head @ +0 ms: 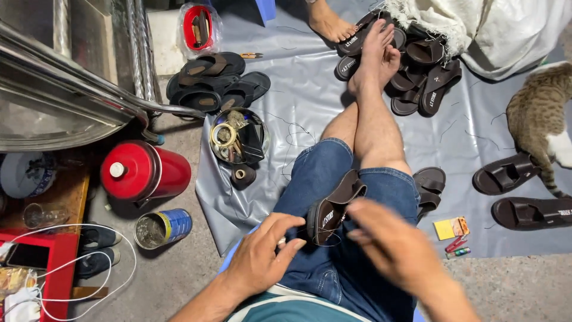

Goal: The person is hand-sewing a strap onto a brown sandal using a needle and thread.

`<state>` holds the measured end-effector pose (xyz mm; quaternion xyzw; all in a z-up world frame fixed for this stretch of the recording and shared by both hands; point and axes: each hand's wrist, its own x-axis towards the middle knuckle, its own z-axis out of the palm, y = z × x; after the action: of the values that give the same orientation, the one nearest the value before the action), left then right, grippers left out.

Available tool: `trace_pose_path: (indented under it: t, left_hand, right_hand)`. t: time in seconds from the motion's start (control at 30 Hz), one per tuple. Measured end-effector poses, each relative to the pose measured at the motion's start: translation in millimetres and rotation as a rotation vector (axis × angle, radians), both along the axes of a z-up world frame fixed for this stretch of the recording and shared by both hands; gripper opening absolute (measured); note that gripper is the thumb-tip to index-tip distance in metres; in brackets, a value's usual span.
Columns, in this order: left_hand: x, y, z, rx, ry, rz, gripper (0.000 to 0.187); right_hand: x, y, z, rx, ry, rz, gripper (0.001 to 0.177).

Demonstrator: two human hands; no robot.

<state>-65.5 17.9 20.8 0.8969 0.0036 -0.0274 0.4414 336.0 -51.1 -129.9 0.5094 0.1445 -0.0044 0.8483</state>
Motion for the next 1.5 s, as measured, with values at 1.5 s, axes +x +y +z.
trace_pose_path:
  t: [1.5]
  left_hand:
    - [25.4,1.6,-15.9,-0.324,0.145,-0.014,0.044]
  right_hand:
    - [5.4,12.5,-0.5,-1.784,-0.035,0.242,0.082]
